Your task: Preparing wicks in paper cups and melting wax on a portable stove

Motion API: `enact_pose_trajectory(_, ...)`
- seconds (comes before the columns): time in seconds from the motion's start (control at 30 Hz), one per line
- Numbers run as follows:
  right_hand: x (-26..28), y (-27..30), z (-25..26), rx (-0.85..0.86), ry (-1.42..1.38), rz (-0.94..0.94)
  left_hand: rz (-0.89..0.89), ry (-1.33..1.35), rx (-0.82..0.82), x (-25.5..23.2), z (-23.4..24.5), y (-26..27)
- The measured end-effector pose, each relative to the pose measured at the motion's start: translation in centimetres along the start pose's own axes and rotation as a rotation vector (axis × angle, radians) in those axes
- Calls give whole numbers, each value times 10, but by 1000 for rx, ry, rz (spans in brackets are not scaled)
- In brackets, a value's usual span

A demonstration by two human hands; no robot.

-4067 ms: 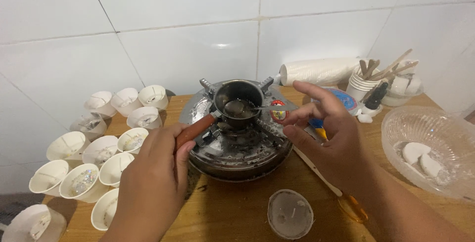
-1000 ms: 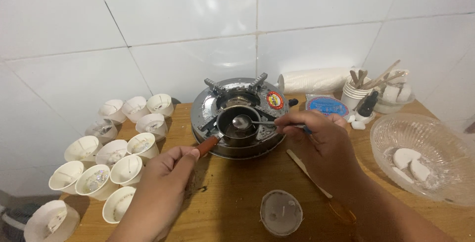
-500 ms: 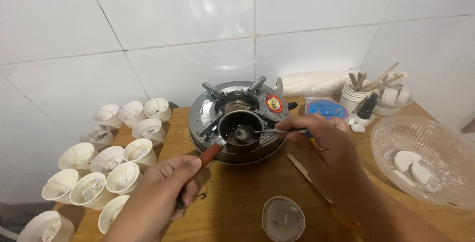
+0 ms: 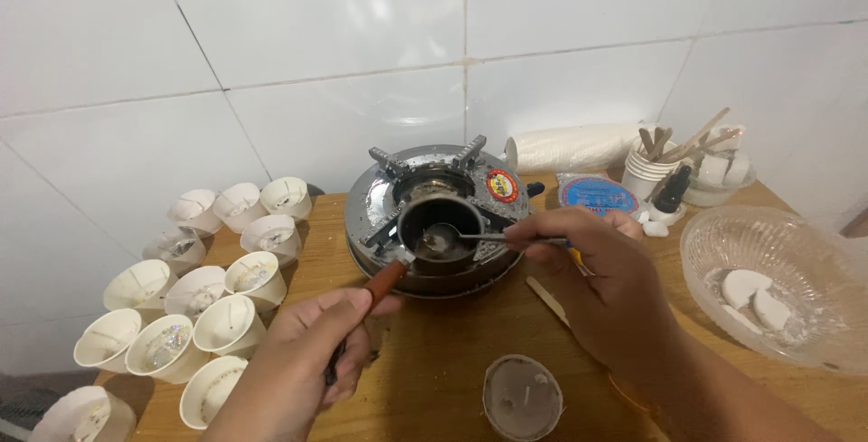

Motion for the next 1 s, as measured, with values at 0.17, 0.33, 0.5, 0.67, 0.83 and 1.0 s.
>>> enact_pose_trajectory(0.17,9,4,4,-33,-13,38,-77,-3,8,-17,-3,9)
enact_pose_trajectory(0.33,16,3,4,-56,-47,51,-75,34,-93,-18,5,14)
enact_pose_trajectory(0.5,13,3,3,-60,-20,52,-46,13,-98,-15,6,13)
enact_pose_trajectory(0.67,5,2,4,-80,-188,5,-94,-37,-70,-5,5,5)
enact_pose_trajectory(0.83,5,4,2,-55,5,55,-195,-71,-11,-9,-5,5)
enact_pose_trajectory(1.0,8,1,6,-60,4,44,-145,-143,-20,-11,-10,11)
Point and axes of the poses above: each hand's wrist, its own y-axis away from the middle knuckle, its own z-axis out of the back of the hand, x = y × z, the point moved 10 cm from there along -y, towards the middle knuckle, and after that the axes turned 5 degrees about -y, right-handed, at the moved point
